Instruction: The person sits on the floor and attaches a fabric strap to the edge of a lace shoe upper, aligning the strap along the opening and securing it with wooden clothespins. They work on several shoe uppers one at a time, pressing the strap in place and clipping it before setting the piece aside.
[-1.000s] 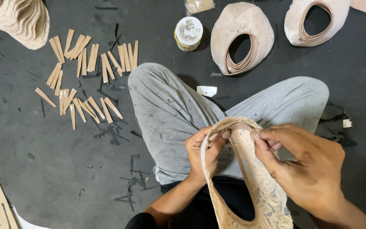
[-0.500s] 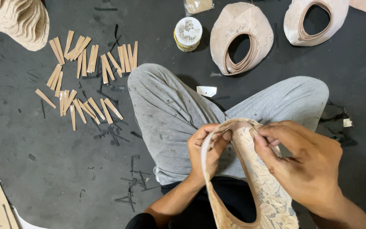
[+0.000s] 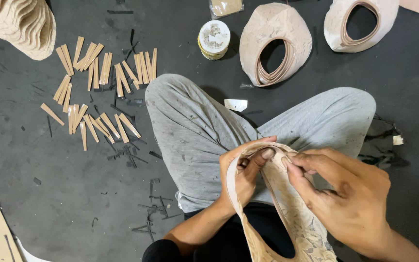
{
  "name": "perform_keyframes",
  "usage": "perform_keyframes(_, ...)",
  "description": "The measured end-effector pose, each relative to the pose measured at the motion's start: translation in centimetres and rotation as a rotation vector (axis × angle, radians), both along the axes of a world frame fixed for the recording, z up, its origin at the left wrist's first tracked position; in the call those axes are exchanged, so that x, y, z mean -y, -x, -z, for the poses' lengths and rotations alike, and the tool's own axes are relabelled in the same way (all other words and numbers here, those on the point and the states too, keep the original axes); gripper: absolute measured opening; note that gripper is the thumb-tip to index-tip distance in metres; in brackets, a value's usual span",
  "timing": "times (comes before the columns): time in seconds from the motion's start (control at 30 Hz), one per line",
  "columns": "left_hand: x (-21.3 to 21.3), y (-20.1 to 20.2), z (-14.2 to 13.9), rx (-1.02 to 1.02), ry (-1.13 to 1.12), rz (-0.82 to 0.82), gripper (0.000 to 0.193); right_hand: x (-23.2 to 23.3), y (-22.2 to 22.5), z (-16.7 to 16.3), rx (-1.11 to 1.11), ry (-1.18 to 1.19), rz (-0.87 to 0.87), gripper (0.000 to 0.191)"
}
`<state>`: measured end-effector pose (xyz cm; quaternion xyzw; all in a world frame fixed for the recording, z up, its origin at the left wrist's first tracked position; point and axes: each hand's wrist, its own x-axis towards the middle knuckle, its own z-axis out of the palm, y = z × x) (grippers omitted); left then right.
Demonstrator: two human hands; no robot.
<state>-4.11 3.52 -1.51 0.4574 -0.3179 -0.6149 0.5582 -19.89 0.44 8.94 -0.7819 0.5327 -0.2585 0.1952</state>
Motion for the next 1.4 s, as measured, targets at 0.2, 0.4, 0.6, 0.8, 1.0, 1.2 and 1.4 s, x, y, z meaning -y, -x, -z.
perform_keyframes(0.2, -0.1, 0.1, 0.1, -0.023, -0.015, -0.014, 0.023, 0.2, -0.1, 0.0, 0.043, -0.019, 0.026, 0.017)
perform_keyframes(0.4, -0.2, 0.4, 0.3, -0.015, -0.025, -0.058, 0.020, 0.5, -0.3, 0.6, 0.117, 0.049, -0.035, 0.024)
perform_keyframes(0.6, 0.1, 0.6, 0.7, 0.000, -0.044, -0.075, 0.018, 0.8, 0.0, 1.2, 0.088, 0.131, -0.075, 0.032)
perform_keyframes(0.8, 0.1, 0.3, 0.6, 0.059, -0.051, -0.069, 0.017, 1.1, -0.5, 1.3, 0.096, -0.006, 0.114, 0.053)
perform_keyframes(1.0, 0.3, 0.2, 1.1, 0.104, -0.027, -0.020, 0.017, 1.9, -0.8, 1.5, 0.162, -0.338, 0.197, 0.069)
perform_keyframes(1.2, -0.1, -0.1, 2.0, 0.052, -0.038, 0.010, 0.017, 2.5, -0.5, 2.0, 0.139, -0.338, 0.101, 0.070)
perform_keyframes(1.4, -0.3, -0.9, 2.7, 0.068, 0.054, 0.069, 0.021, 2.6, 0.2, 2.7, 0.191, -0.491, 0.091, 0.075)
